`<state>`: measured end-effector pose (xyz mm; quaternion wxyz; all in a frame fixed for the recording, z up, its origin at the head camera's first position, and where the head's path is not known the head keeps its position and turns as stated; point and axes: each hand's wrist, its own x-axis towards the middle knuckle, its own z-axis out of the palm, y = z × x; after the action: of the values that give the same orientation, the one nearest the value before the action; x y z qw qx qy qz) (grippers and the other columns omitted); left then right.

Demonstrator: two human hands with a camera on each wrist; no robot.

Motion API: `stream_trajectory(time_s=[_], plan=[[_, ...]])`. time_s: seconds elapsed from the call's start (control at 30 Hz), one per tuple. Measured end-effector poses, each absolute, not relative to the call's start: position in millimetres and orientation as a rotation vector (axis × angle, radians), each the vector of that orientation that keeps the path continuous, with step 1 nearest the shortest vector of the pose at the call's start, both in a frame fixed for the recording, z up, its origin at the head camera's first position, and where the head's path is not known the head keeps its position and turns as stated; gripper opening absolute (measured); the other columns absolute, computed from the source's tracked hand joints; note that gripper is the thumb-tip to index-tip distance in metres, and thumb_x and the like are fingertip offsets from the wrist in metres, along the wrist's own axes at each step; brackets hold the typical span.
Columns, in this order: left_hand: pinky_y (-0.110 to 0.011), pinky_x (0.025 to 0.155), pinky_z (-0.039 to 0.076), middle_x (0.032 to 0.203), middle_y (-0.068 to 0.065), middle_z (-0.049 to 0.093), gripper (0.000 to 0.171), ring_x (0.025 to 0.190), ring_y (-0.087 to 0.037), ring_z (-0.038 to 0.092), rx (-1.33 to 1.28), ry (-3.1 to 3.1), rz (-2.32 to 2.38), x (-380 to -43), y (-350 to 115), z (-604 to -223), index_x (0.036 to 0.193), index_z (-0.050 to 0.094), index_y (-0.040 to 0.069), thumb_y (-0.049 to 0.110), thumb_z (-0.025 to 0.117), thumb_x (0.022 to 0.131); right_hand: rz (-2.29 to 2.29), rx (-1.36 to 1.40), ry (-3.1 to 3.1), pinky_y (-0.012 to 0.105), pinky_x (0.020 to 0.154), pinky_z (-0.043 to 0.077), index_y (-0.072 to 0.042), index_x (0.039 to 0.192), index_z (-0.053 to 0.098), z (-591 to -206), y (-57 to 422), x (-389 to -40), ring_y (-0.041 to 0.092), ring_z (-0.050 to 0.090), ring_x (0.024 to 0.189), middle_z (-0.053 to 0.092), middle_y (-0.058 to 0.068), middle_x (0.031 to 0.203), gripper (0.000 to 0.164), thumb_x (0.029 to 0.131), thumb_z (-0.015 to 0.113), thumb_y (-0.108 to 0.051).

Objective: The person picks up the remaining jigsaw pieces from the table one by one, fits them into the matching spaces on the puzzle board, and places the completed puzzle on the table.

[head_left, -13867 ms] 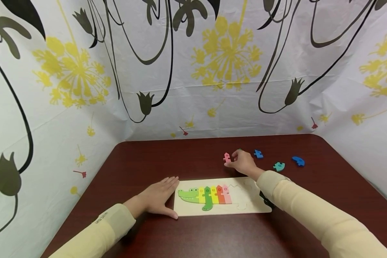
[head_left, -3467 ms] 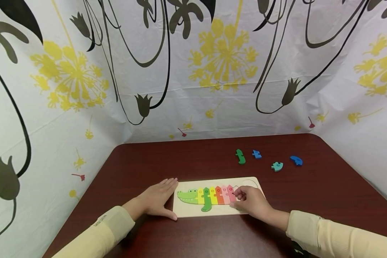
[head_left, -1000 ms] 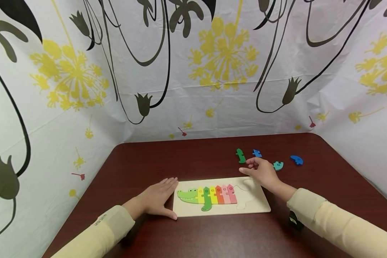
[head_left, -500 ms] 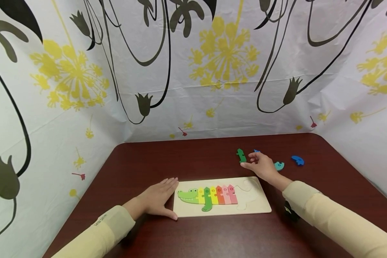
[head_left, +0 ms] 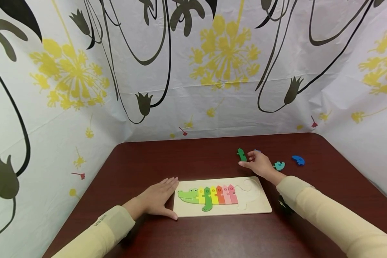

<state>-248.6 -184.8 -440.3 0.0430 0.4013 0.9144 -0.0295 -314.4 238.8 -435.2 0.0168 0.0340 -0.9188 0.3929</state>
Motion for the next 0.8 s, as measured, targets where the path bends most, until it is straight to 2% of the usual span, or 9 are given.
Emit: stream_trajectory(time_s=[0.8], plan=[[-0.038, 0.116, 0.017, 0.16, -0.014, 0.017, 0.122, 0.146, -0.025, 0.015, 1.211, 2.796, -0.097, -249, -184, -440, 0.154, 0.02, 0.001, 0.09, 0.04, 0.073, 1.145, 0.112, -2.846, 0.049, 0.08, 0.051, 0.014, 0.132, 0.044, -439, 230, -326, 0.04, 0.055, 0.102, 0.052, 0.03, 0.116, 0.063, 0.091, 0.07, -0.026]])
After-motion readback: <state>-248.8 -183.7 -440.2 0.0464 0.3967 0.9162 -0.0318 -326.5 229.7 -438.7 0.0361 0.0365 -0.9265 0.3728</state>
